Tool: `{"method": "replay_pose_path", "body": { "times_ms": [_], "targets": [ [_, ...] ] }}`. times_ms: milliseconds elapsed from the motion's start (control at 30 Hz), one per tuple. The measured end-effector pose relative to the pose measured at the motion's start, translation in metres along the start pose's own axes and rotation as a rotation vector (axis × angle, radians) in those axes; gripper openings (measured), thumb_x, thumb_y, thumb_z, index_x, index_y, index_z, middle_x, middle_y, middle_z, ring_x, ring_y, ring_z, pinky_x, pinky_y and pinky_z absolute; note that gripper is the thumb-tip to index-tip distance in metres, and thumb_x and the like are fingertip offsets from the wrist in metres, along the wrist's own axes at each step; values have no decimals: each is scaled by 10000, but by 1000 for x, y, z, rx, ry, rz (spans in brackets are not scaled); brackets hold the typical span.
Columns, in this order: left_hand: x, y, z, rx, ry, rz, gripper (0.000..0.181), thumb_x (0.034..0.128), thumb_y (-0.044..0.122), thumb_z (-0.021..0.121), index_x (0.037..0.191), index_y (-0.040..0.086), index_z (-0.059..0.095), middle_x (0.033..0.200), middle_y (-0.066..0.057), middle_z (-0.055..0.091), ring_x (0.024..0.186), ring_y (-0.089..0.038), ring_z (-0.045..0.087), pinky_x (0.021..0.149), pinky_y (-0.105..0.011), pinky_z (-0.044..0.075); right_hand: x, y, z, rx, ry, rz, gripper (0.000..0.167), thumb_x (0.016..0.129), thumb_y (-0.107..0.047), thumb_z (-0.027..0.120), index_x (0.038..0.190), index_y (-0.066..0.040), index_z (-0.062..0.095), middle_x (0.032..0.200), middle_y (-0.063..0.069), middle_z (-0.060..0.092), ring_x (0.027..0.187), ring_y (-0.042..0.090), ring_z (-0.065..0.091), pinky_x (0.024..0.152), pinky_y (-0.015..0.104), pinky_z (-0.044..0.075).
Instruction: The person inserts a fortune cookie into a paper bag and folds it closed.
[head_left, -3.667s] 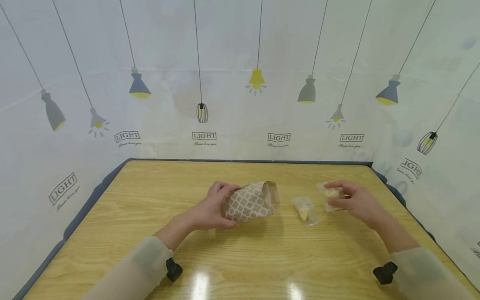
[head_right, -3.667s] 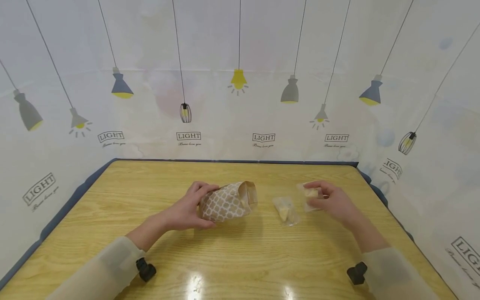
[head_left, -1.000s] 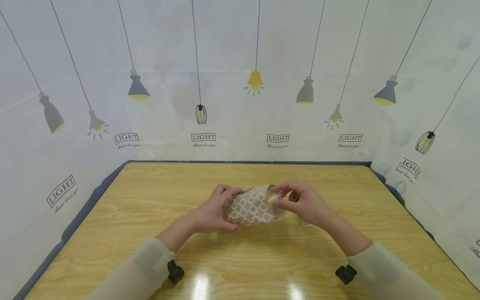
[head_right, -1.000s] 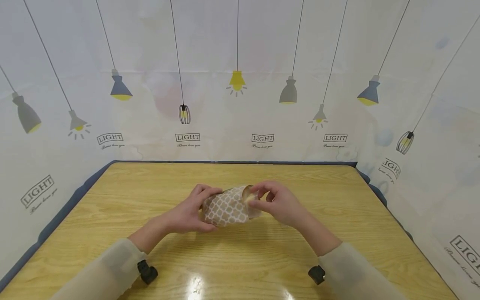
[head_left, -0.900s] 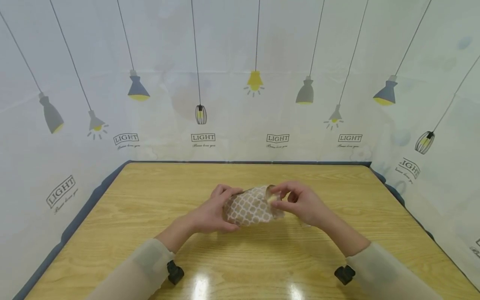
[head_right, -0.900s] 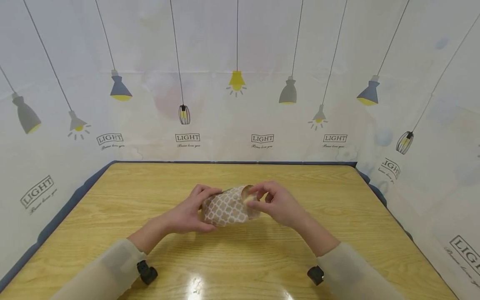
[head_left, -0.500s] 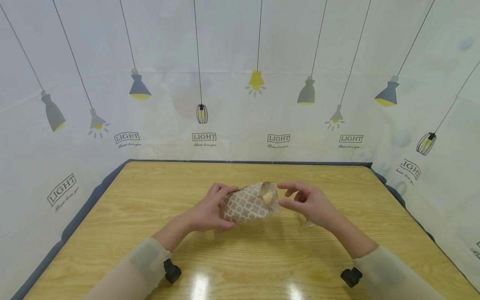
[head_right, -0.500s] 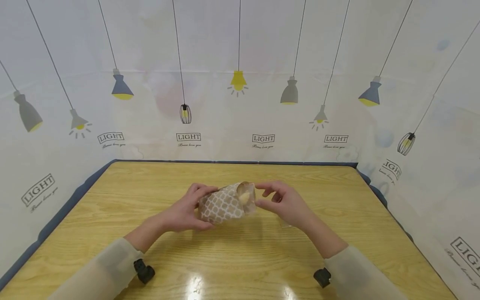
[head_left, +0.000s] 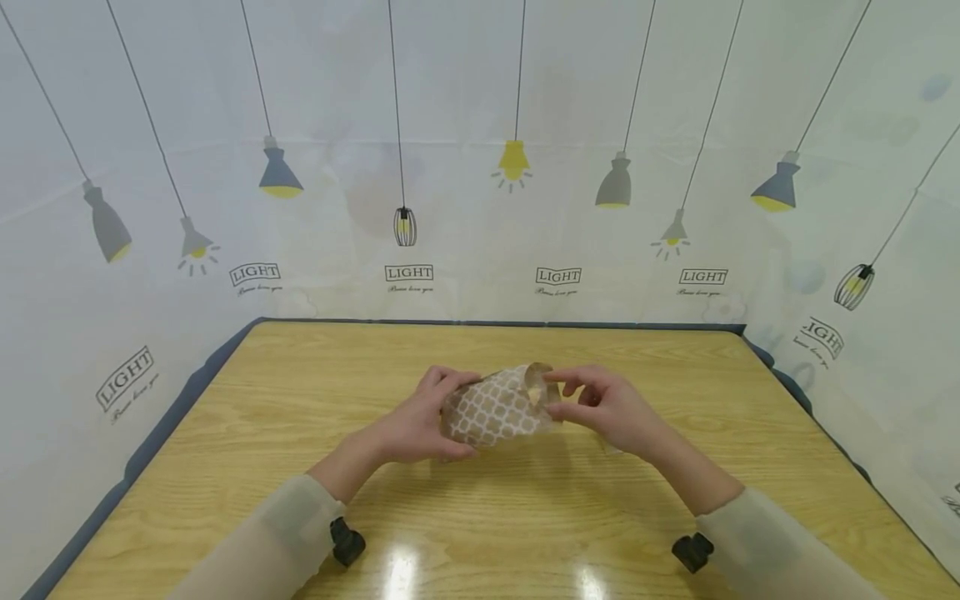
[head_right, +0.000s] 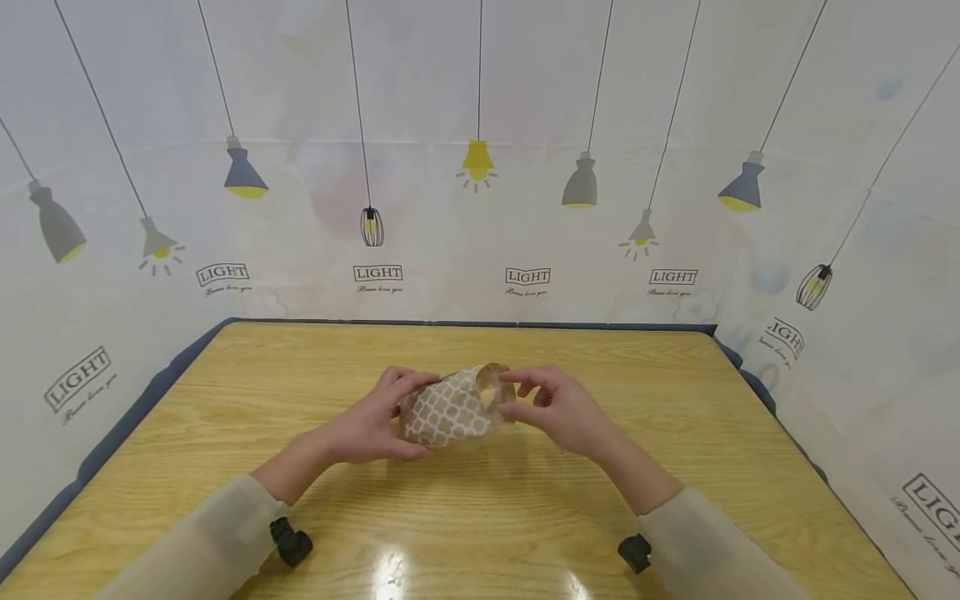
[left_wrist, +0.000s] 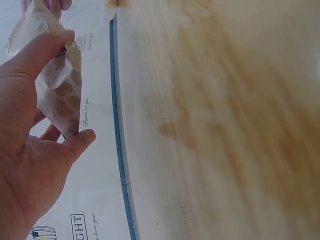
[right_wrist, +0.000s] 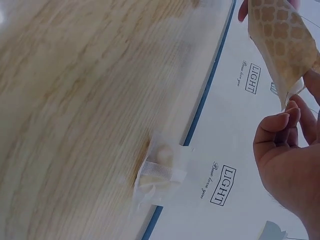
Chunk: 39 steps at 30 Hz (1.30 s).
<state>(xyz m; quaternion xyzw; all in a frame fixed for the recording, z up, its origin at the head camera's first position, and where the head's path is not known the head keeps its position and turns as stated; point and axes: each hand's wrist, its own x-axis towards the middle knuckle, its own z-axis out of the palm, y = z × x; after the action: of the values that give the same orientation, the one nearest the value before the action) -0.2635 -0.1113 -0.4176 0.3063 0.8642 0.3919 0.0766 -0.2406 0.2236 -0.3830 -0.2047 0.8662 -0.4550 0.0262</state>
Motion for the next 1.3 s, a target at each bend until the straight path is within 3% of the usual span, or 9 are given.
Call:
{"method": "replay_pose_path", "body": {
  "times_ms": [367,600,900,1133,1300],
  "targets": [
    [-1,-2,-1,-8,22,-1,1014,833,247,977,1673,231,408,1541,-132,365,1431,-316,414,1218,-620,423,1,-1,1,-20,72,49,468,991,-293,839,1428,-175,719,1224,174,617,745,129,515,588,250,452],
    [0,-2,-2,-6,22,3,1008,834,233,974,1672,217,414,1529,-130,364,1422,-312,412,1215,-598,420,-1,1,1,4,58,36,370,1004,-260,825,1354,-155,770,1253,185,626,740,131,522,585,261,466],
    [0,-1,-1,0,17,2,1003,839,236,971,1672,233,413,1539,-127,360,1437,-311,410,1224,-608,420,0,-1,6,2,35,35,400,1012,-266,815,1389,-146,760,1241,145,616,725,130,512,561,250,448],
    [0,-1,0,-5,20,-2,1018,833,235,976,1675,228,404,1548,-139,352,1435,-327,410,1215,-629,422,-1,-1,7,-10,88,56,396,992,-284,838,1356,-143,769,1204,151,616,719,127,505,549,255,439],
    [1,-2,0,0,24,7,1002,833,235,976,1666,219,419,1534,-134,363,1426,-320,409,1209,-621,427,0,3,7,-33,55,57,406,995,-321,832,1368,-169,781,1214,117,629,735,147,515,562,265,451]
  ]
}}
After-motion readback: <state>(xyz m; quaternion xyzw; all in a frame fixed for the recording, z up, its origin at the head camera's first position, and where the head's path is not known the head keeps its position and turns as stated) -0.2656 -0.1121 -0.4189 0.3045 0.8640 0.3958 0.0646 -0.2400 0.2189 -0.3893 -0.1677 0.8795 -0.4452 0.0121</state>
